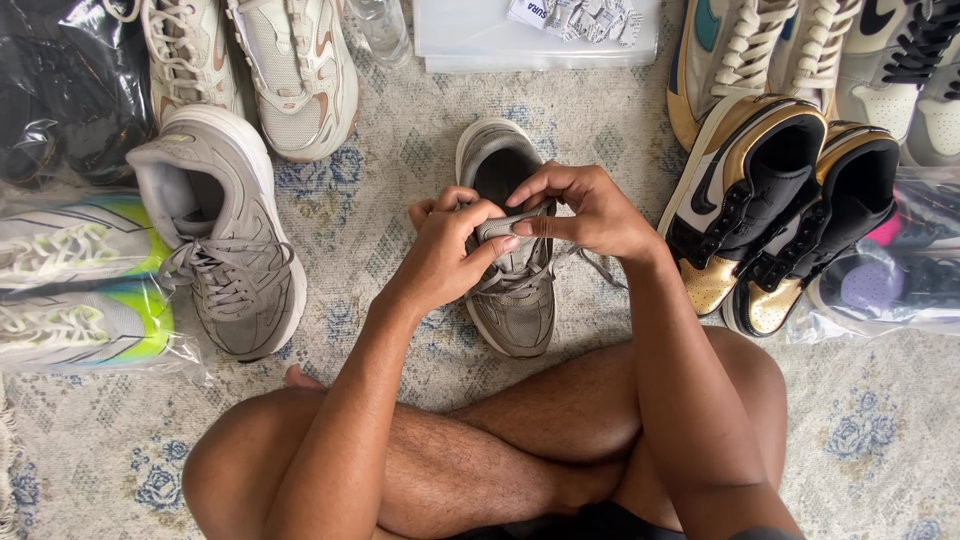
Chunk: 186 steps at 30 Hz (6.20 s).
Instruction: The person sits cross-legged on a rug and laces a gray sneaker by hand. They thread the laces through the eyelets, pull them tight, and tie a knot. Several other pairs of shoes are visible on the floor around them.
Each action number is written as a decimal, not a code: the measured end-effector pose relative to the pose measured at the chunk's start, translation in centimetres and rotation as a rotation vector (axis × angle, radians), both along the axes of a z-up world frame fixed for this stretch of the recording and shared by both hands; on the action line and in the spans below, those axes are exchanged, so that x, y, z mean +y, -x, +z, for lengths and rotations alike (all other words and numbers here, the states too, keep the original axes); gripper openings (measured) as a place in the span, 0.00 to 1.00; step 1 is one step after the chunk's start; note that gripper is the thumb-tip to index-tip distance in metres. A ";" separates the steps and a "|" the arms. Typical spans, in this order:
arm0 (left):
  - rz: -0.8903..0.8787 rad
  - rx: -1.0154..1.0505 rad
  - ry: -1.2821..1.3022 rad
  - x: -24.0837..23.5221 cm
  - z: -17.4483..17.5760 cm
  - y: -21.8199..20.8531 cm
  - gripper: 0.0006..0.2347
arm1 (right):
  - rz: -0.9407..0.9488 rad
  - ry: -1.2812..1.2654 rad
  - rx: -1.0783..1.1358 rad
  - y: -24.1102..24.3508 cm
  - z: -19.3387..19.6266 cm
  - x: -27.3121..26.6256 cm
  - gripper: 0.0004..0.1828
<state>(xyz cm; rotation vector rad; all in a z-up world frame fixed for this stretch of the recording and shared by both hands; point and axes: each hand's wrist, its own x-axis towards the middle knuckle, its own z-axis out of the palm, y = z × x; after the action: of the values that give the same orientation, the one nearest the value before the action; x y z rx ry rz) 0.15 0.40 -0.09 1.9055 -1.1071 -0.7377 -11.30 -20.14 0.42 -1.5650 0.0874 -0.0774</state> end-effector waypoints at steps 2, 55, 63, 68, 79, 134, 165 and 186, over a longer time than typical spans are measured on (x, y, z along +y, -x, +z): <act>0.005 -0.004 0.001 0.0 0.0 0.0 0.05 | -0.017 -0.007 -0.006 0.1 -0.2 0.0 0.16; 0.019 0.103 0.137 -1.0 0.0 1.3 0.17 | -0.338 -0.182 0.024 1.2 2.8 2.2 0.05; 0.020 0.109 0.069 -0.5 0.7 1.3 0.18 | -0.369 -0.204 0.083 1.1 2.3 2.0 0.05; 0.010 0.083 0.033 -0.5 0.9 1.6 0.21 | -0.419 -0.216 0.097 1.9 2.1 2.7 0.06; -0.053 -0.002 -0.003 1.8 4.2 1.1 0.25 | -0.467 -0.225 0.083 2.2 1.2 3.1 0.06; 0.001 -0.163 0.086 -1.2 -0.5 0.8 0.11 | -0.385 -0.155 0.041 1.6 2.3 3.1 0.06; 1.127 0.562 -0.295 31.8 5.6 0.1 0.30 | -0.286 0.124 0.058 2.0 2.0 3.3 0.05; 0.049 -0.246 -0.082 -1.6 3.5 2.1 0.15 | -0.420 0.120 0.038 1.3 -0.5 3.6 0.06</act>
<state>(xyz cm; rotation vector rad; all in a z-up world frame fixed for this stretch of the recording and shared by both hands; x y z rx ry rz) -2.00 -1.21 3.40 2.1281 -1.1900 -0.5381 -12.60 -16.50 -0.08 -1.6469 0.4482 -0.3884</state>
